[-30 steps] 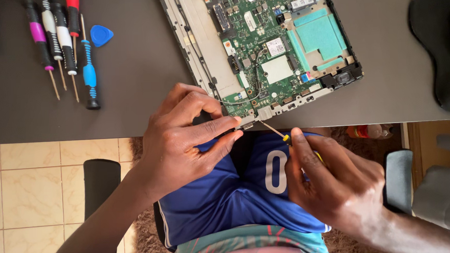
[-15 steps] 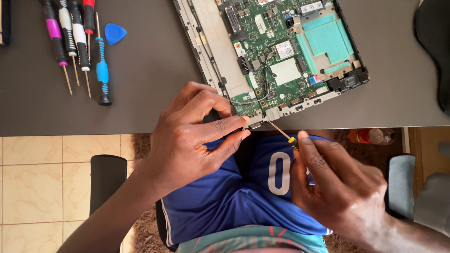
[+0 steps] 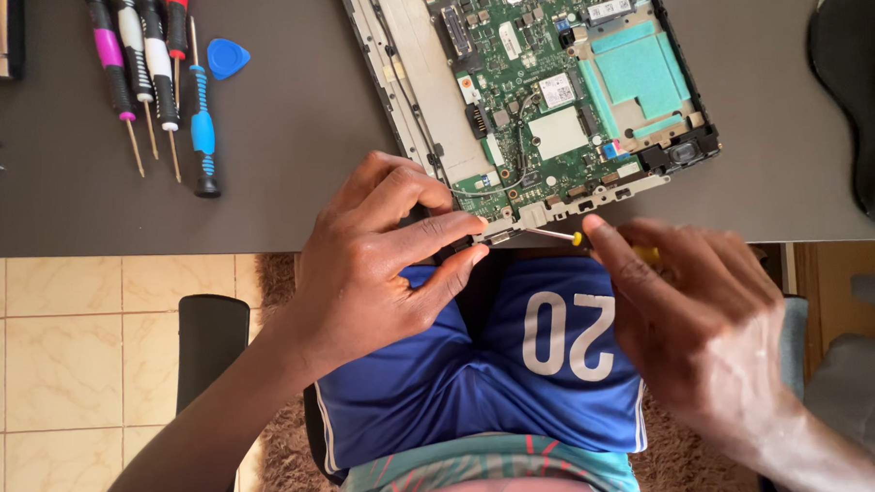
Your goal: The person uses a screwdriver to remove screws from the laptop motherboard and disconnects a ribbon cable. They then remove a small white component from the board and place it on the table.
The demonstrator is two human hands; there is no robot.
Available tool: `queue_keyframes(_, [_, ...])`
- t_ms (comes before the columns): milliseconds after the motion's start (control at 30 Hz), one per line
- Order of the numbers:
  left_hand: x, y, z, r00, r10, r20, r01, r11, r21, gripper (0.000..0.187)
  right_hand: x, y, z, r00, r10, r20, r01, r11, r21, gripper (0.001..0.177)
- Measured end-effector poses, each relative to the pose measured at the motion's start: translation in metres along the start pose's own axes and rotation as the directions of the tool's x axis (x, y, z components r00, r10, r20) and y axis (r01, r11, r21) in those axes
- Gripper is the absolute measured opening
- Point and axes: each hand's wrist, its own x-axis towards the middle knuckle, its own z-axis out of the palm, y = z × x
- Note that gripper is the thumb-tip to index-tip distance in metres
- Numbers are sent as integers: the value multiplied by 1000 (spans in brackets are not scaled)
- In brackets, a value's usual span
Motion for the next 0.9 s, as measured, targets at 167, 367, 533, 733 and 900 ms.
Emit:
queue_keyframes(167, [1,1,0,1000,11,-1,-10,1000,10,20,1,11,15,998,-13,-68,20,994,103,34])
queue_keyframes(367, [-1,5,4,999,1,-46,2,999,49,21,2,20,26,993,19,-121,9,975,223,29])
queue_keyframes(533, [-2,12,17,989,-15,-149,27,996,80,25,7,19,25,990,33,-137,1,972,236,24])
queue_keyframes(733, [-6,17,31,969,12,-248,19,992,124,24,3,19,30,987,48,-150,-9,968,251,24])
queue_keyframes(900, [-9,17,32,972,18,-233,8,994,110,23,-4,24,32,986,36,-160,8,964,264,24])
